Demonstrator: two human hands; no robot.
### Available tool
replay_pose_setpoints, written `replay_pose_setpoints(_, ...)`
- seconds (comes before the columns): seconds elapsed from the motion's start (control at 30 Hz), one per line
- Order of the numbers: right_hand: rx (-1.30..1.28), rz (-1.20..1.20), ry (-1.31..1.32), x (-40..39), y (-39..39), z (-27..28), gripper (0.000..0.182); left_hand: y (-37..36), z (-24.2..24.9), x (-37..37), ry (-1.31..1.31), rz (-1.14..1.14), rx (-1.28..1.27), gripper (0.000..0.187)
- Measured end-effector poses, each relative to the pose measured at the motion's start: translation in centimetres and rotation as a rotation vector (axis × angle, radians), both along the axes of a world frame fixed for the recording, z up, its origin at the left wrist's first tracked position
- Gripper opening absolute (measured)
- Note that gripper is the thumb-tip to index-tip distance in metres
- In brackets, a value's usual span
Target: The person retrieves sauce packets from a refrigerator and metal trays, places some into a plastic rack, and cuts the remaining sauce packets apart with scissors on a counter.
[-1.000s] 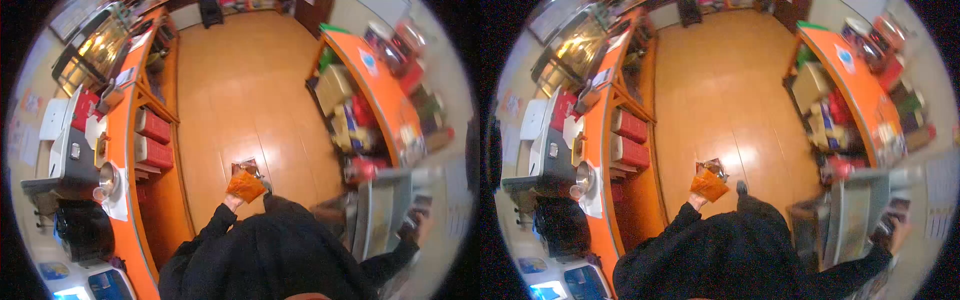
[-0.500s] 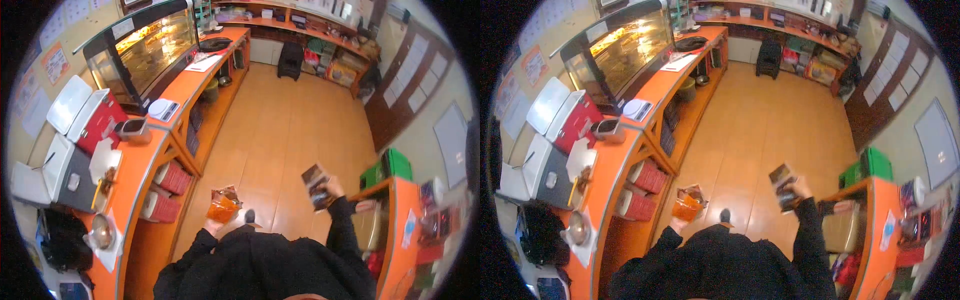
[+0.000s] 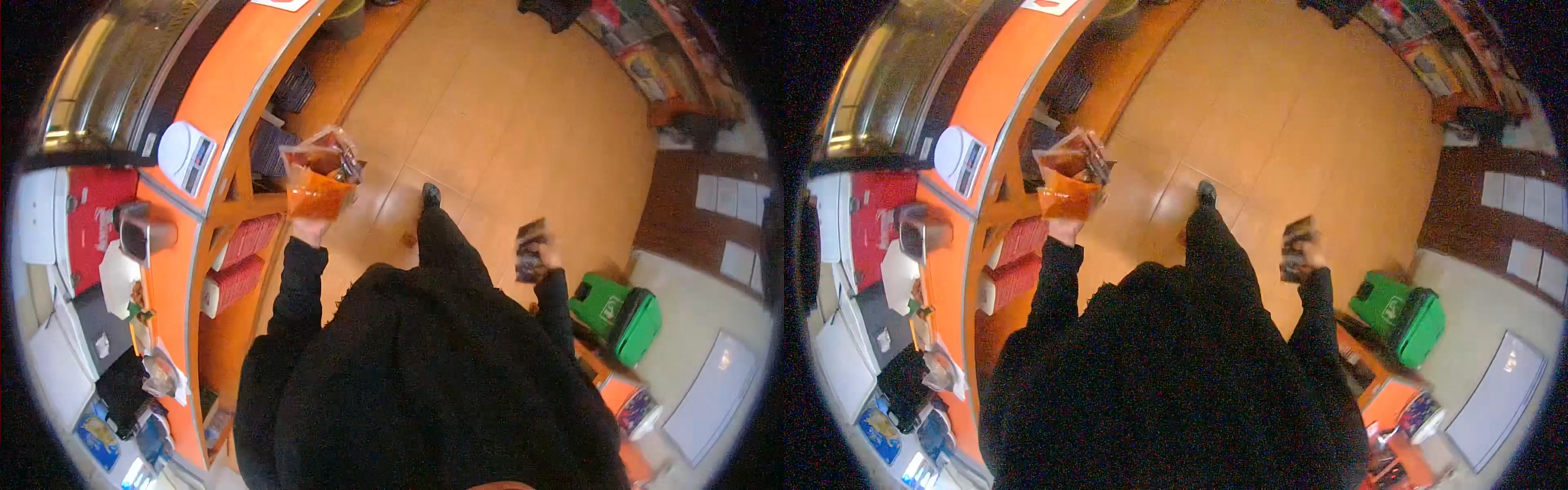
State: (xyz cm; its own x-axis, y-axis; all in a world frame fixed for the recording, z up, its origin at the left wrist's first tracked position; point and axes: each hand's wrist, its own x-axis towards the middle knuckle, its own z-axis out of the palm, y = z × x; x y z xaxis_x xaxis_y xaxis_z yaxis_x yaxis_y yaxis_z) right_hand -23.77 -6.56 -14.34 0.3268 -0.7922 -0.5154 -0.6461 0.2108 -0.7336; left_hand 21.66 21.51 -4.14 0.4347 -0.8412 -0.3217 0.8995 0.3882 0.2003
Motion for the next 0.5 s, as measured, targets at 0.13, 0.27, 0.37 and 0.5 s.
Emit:
replay_pose_setpoints(0.13,-0.208,0.556,0.380,14.9,-6.7,2.5,0.038,-2.9,-2.7,1.7,0.068,0.185,0.181,0.051)
replay_pose_setpoints(0.27,0.142,0.683,0.102,32.2,-10.2,1.6,0.033,-3.4,-5.0,0.7,0.145,0.407,0.346,0.052)
replay_pose_setpoints(0.37,0.239,0.873,-0.457,46.3,-8.2,2.6,0.027,-0.6,-8.9,-1.8,0.224,0.489,0.274,0.054)
replay_pose_setpoints(0.5,0.368,0.944,-0.793,62.8,-2.1,9.2,0.023,-0.2,-8.7,-3.0,0.164,0.443,0.397,0.047)
